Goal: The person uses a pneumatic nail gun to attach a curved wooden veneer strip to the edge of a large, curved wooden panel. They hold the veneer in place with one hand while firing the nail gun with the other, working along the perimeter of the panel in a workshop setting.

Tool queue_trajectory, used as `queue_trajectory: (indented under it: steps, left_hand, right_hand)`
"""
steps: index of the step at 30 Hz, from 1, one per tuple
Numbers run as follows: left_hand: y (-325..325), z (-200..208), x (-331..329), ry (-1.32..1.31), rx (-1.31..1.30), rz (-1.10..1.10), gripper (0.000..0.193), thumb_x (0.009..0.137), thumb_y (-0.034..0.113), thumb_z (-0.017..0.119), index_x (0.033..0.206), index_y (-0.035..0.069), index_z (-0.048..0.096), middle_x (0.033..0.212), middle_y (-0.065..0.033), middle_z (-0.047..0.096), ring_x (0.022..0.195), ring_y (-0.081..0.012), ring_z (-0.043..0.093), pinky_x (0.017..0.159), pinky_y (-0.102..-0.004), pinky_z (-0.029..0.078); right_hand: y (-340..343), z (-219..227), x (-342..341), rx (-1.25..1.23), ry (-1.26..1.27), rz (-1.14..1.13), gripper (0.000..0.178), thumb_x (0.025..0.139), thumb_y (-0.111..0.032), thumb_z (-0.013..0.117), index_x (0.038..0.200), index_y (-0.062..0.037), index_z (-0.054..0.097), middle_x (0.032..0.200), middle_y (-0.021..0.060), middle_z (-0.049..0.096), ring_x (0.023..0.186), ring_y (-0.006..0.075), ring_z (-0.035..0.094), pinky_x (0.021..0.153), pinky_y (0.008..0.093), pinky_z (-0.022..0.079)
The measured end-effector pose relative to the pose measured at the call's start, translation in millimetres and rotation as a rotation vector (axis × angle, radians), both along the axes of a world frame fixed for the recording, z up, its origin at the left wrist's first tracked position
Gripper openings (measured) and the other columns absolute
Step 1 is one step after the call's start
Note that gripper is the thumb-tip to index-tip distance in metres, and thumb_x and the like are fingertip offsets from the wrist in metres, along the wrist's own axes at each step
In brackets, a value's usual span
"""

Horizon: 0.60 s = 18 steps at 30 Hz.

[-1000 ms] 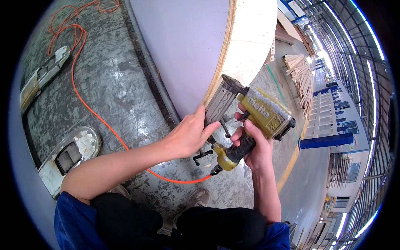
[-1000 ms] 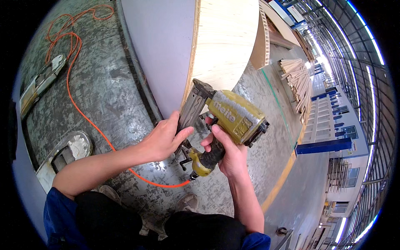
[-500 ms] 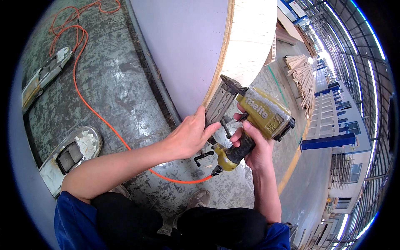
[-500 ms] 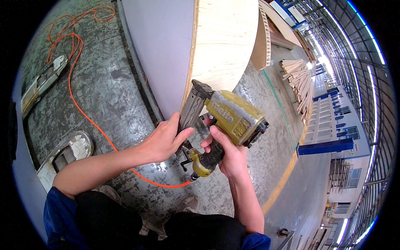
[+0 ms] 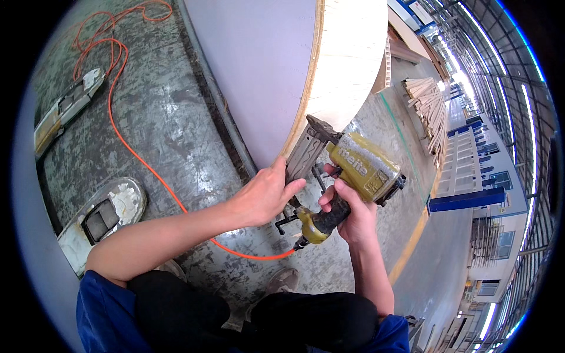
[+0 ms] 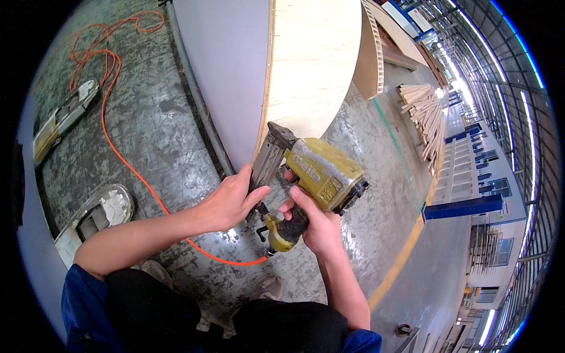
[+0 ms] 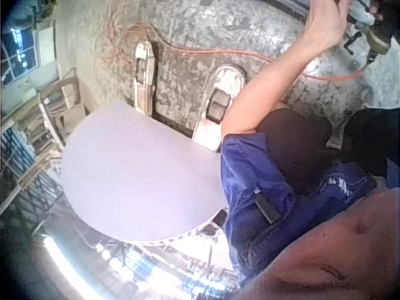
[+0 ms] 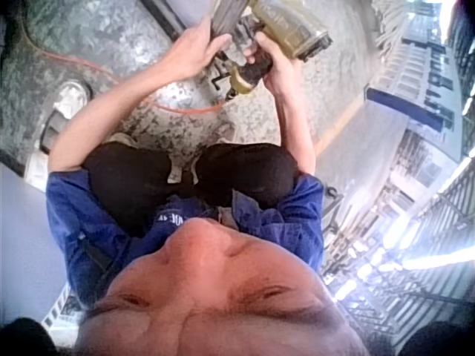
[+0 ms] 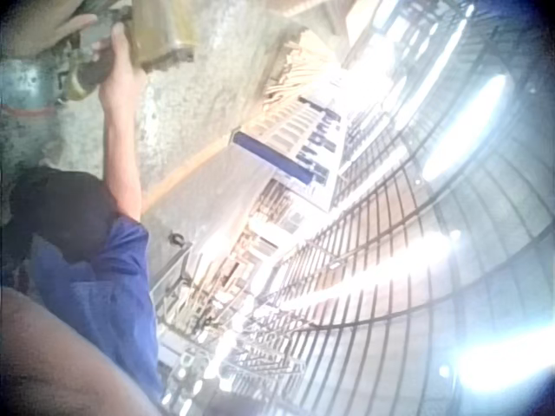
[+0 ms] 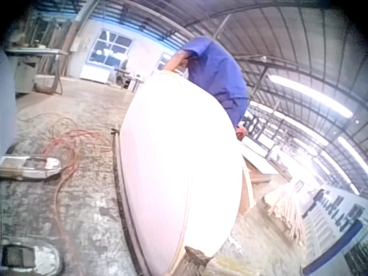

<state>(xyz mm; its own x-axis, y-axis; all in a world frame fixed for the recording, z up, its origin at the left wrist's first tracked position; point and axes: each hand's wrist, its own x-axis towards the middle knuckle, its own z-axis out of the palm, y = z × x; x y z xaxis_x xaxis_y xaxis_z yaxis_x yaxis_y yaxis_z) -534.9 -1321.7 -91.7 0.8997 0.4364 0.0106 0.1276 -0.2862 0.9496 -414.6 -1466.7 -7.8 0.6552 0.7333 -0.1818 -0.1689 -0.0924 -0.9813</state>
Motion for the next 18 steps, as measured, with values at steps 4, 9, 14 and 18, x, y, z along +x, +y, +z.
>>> queue_trajectory:
  steps: [4, 9, 14, 18]
  left_hand:
    - [1.1, 4.0, 1.5, 0.005, 0.027, -0.004, 0.041, 0.105, 0.030, 0.058, 0.109, -0.009, 0.043, 0.089, -0.0334, 0.063, 0.089, -0.0509, 0.066, 0.075, -0.0529, 0.051]
    - [4.6, 4.1, 4.7, -0.037, 0.010, 0.010, 0.041, 0.105, 0.028, 0.057, 0.112, -0.009, 0.043, 0.089, -0.0328, 0.063, 0.090, -0.0511, 0.065, 0.076, -0.0530, 0.050]
    - [5.5, 5.6, 4.6, -0.033, 0.024, 0.008, 0.039, 0.105, 0.027, 0.057, 0.109, -0.009, 0.042, 0.089, -0.0336, 0.063, 0.091, -0.0512, 0.065, 0.076, -0.0528, 0.050]
    - [6.2, 5.6, 5.3, -0.032, 0.025, -0.002, 0.039, 0.106, 0.028, 0.056, 0.107, -0.009, 0.041, 0.089, -0.0346, 0.062, 0.091, -0.0515, 0.065, 0.076, -0.0529, 0.050]
  right_hand:
    - [-1.1, 0.3, 1.3, 0.035, -0.001, 0.000, 0.049, 0.096, -0.014, 0.064, 0.140, 0.0044, 0.050, 0.127, 0.0180, 0.064, 0.073, 0.0178, 0.067, 0.057, 0.0302, 0.051]
    - [4.9, 5.5, 0.6, 0.027, -0.038, 0.004, 0.048, 0.096, -0.014, 0.064, 0.139, 0.0043, 0.050, 0.127, 0.0181, 0.064, 0.073, 0.0174, 0.067, 0.058, 0.0298, 0.050]
    - [5.6, 4.4, 2.2, 0.001, -0.052, 0.020, 0.048, 0.096, -0.014, 0.064, 0.138, 0.0044, 0.051, 0.127, 0.0181, 0.065, 0.073, 0.0169, 0.067, 0.059, 0.0302, 0.050]
    - [5.9, 5.5, 0.8, -0.003, -0.072, 0.018, 0.046, 0.096, -0.014, 0.065, 0.137, 0.0037, 0.052, 0.126, 0.0174, 0.066, 0.073, 0.0167, 0.067, 0.060, 0.0306, 0.051]
